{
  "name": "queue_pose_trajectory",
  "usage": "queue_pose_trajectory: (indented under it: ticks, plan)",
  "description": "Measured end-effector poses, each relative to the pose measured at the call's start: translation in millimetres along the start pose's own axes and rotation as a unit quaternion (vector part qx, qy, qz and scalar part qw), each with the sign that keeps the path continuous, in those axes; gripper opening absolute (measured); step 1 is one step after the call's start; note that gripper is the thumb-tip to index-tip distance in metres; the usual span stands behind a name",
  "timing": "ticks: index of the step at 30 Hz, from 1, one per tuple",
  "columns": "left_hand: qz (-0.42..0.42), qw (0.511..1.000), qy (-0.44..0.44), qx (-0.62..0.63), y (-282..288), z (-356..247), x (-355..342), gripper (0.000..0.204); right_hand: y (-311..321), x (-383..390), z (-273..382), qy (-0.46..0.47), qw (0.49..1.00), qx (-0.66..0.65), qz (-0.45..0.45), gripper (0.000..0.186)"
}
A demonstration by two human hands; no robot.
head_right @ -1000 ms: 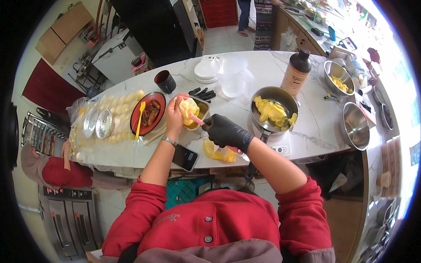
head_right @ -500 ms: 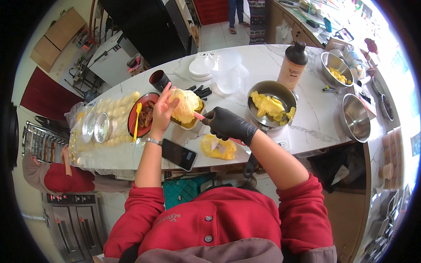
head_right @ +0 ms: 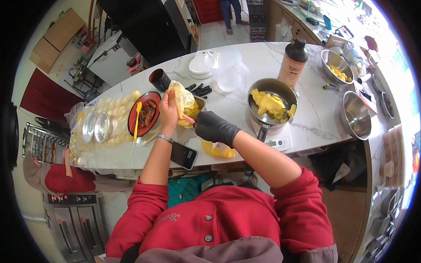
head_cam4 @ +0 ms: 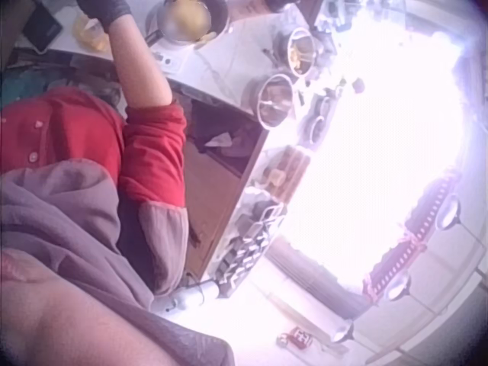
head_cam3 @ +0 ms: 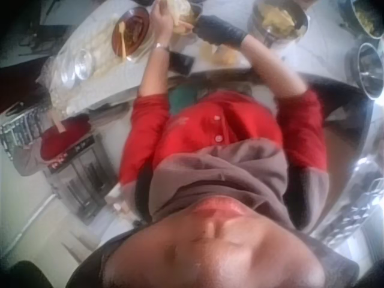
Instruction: The person fills small pastry cups with a yellow mixture using a spatula, discards plastic wrappers into a bin beneath the counter, and then takes the used spatula to a sink to rinse it.
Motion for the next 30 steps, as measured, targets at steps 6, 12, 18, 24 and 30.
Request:
queue_pose_trajectory:
  ticks: [6, 12, 18, 24, 30]
  plan:
    - [-0.005, 0.999, -0.017, -0.028, -0.8, -17.6, -8.9, 0.034, 4.1, 8.7, -17.0, -0.157, 0.979, -0.115, 0.056, 0.026]
    - [0.077, 0.992, 0.032, 0.095, -0.9, -21.5, -9.1, 0.034, 8.5, 18.5, -30.0, -0.209, 0.965, -0.146, 0.067, 0.029]
    - [0.162, 0.968, -0.164, -0.1, 4.9, -31.2, -1.9, 0.025, 22.4, 27.1, -6.9, -0.236, 0.946, -0.209, 0.08, 0.033]
    - [0.134, 0.98, -0.119, -0.082, 5.8, -12.4, -8.4, 0.019, 22.8, 27.4, 1.2, -0.234, 0.931, -0.269, 0.083, 0.034]
    - [0.101, 0.972, -0.172, -0.121, -22.4, -35.5, 7.3, 0.012, 14.1, 14.6, -12.4, -0.208, 0.936, -0.279, 0.052, 0.033]
Point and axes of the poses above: each hand's wrist, its own x-axis away from the middle knuckle, its own y-axis out of the back of the hand, z = x × y, the point moved 10 cm from there along -x, towards the middle knuckle, and after that the axes turned 1 degree about -x, right-handed, at the moved point
